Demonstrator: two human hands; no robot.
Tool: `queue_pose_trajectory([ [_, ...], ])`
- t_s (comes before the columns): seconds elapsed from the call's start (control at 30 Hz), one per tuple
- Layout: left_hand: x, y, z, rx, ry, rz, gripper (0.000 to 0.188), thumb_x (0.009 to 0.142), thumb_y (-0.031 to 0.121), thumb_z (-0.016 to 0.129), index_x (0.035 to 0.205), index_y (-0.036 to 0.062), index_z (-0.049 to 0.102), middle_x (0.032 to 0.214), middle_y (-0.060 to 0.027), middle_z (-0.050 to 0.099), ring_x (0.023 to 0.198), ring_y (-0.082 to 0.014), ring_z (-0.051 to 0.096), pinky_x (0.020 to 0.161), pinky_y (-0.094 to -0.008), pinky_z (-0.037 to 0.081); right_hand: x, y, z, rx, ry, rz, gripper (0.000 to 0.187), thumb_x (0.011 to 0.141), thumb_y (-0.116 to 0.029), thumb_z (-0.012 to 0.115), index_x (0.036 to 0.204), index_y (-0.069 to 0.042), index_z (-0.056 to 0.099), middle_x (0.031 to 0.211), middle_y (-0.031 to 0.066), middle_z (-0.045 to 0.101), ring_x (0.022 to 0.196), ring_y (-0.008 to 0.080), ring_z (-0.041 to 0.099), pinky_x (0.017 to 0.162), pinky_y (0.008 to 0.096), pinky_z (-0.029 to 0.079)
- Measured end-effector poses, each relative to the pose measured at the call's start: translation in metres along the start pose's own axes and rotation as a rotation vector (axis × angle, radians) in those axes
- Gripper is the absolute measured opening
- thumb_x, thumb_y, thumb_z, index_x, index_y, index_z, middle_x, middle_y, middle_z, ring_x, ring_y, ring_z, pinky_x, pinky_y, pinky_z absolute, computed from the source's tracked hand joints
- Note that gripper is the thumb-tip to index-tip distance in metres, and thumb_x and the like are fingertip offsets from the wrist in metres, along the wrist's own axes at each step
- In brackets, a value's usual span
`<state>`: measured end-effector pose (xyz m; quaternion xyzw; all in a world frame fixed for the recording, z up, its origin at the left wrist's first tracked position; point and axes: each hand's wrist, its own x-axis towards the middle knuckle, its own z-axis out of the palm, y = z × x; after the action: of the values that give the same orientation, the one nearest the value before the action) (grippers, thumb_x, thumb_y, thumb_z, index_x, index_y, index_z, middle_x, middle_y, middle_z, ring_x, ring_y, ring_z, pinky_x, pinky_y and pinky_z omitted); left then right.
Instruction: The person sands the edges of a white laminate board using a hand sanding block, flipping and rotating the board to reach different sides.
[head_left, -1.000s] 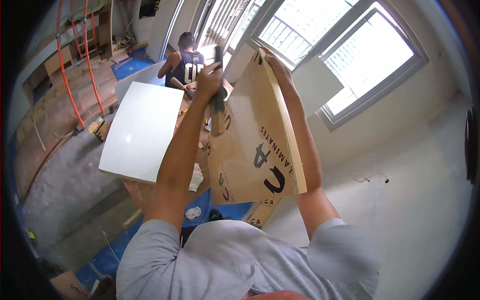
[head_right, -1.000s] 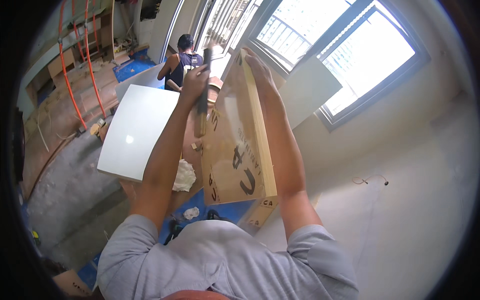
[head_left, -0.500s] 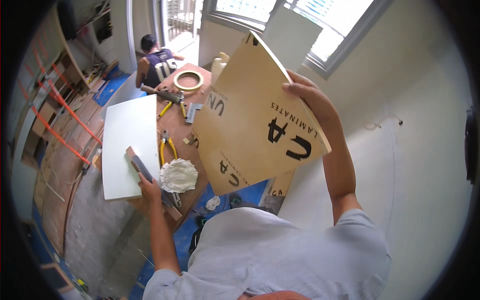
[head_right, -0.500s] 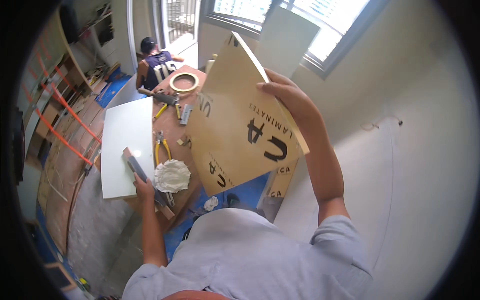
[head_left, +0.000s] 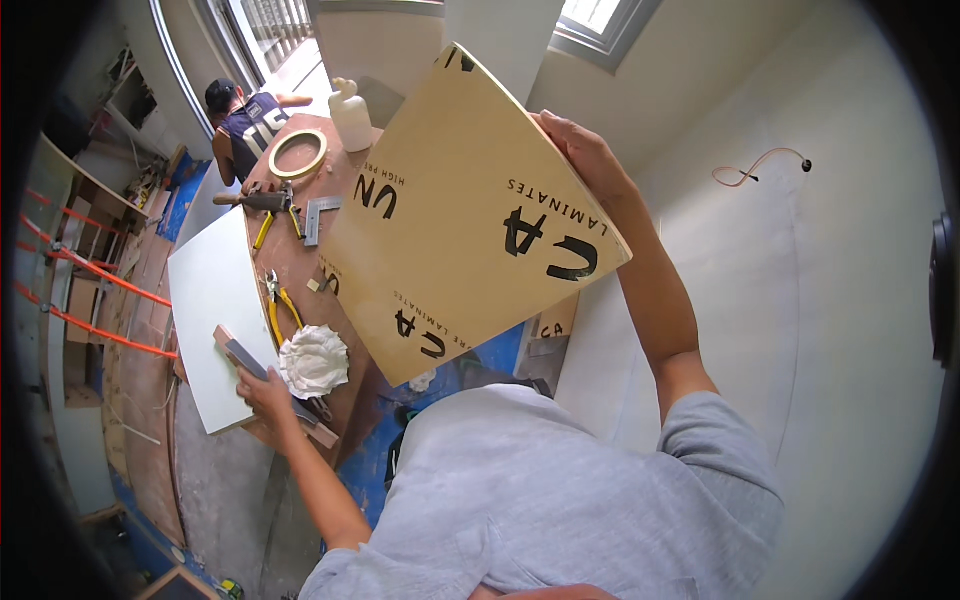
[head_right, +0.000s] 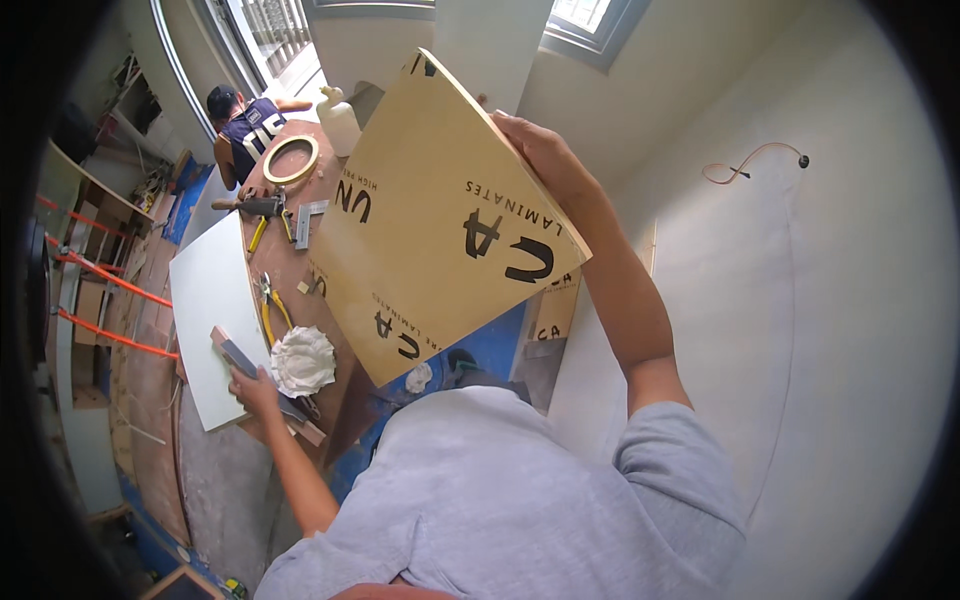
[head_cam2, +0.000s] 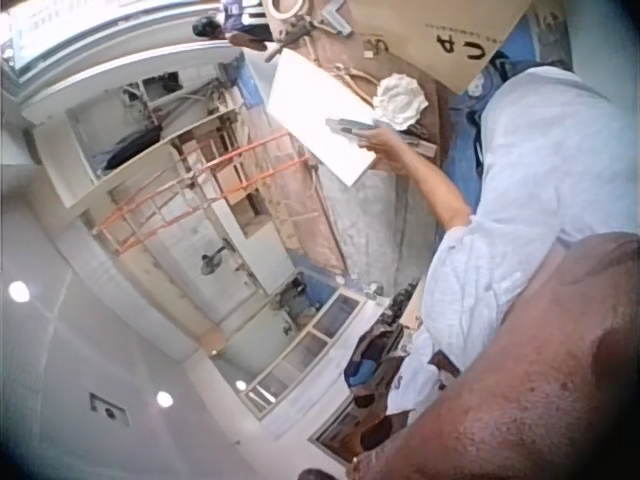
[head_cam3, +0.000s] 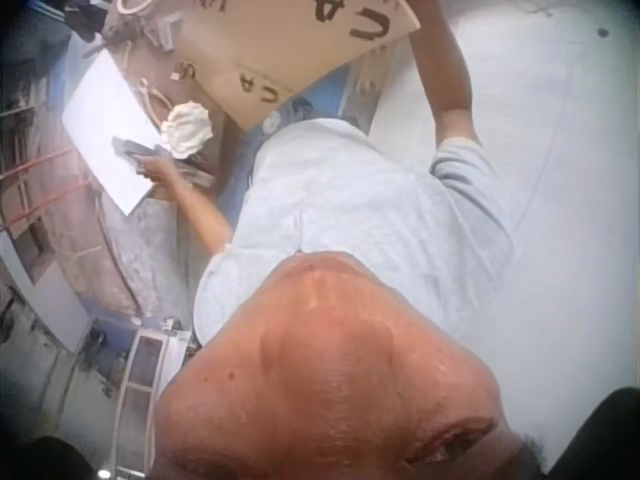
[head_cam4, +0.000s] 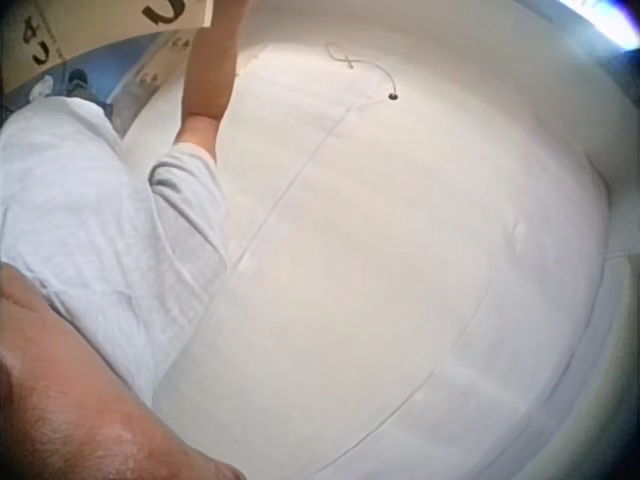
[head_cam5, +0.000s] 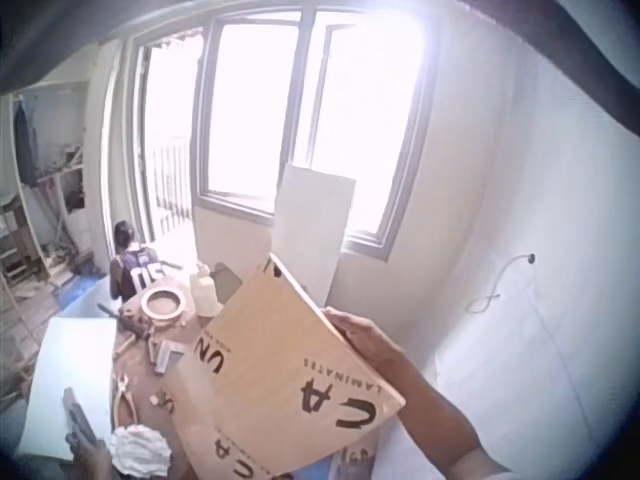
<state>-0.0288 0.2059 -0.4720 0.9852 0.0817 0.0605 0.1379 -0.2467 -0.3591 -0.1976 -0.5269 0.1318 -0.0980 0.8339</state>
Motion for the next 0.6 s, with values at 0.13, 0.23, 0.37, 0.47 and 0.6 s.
queue_pose_trajectory([
  [0.13, -0.038, 0.019, 0.046, -0.337, 0.015, 0.448, 0.066, 0.09, 0.023, 0.077, 0.145, -0.0016, 0.05, 0.132, -0.0268, 0.055, 0.122, -0.0443, 0.056, 0.107, -0.0496, 0.044, 0.006, 0.007, -0.008, 0.088, -0.026, -0.001, 0.05, 0.11, -0.037, 0.04, 0.135, 0.002, 0.059, 0.103, 0.0063, 0.071, 0.082, 0.0107, 0.068, 0.074, 0.0255, 0.058],
  [0.23, -0.077, 0.074, 0.059, -0.471, -0.227, 0.453, 0.061, 0.09, 0.019, 0.076, 0.142, -0.0042, 0.052, 0.132, -0.0271, 0.056, 0.123, -0.044, 0.055, 0.108, -0.0481, 0.043, 0.011, 0.022, -0.045, 0.172, -0.071, -0.03, 0.047, 0.111, -0.033, 0.039, 0.133, 0.002, 0.06, 0.103, 0.0066, 0.071, 0.082, 0.0111, 0.068, 0.073, 0.0258, 0.058],
  [0.37, -0.117, 0.098, 0.067, -0.474, -0.385, 0.368, 0.06, 0.091, 0.02, 0.075, 0.142, -0.005, 0.052, 0.133, -0.0277, 0.055, 0.125, -0.045, 0.053, 0.11, -0.0484, 0.042, 0.012, 0.031, -0.064, 0.197, 0.012, -0.013, 0.045, 0.11, -0.028, 0.041, 0.136, 0.004, 0.059, 0.105, 0.0075, 0.072, 0.086, 0.0111, 0.07, 0.075, 0.026, 0.059],
  [0.47, -0.134, 0.097, 0.08, -0.391, -0.377, 0.455, 0.061, 0.093, 0.023, 0.074, 0.142, -0.005, 0.052, 0.134, -0.0279, 0.054, 0.125, -0.0439, 0.054, 0.11, -0.0482, 0.043, 0.008, 0.029, -0.059, 0.165, 0.085, -0.014, 0.044, 0.109, -0.026, 0.044, 0.139, 0.004, 0.057, 0.108, 0.0084, 0.072, 0.089, 0.011, 0.071, 0.076, 0.0263, 0.06],
  [0.6, -0.152, 0.101, 0.083, -0.336, -0.419, 0.473, 0.058, 0.094, 0.025, 0.072, 0.141, -0.0039, 0.053, 0.133, -0.027, 0.056, 0.124, -0.0429, 0.055, 0.109, -0.0476, 0.044, 0.009, 0.033, -0.069, 0.191, 0.02, -0.017, 0.044, 0.108, -0.025, 0.045, 0.139, 0.004, 0.056, 0.11, 0.0106, 0.072, 0.089, 0.0129, 0.072, 0.076, 0.0283, 0.061],
])
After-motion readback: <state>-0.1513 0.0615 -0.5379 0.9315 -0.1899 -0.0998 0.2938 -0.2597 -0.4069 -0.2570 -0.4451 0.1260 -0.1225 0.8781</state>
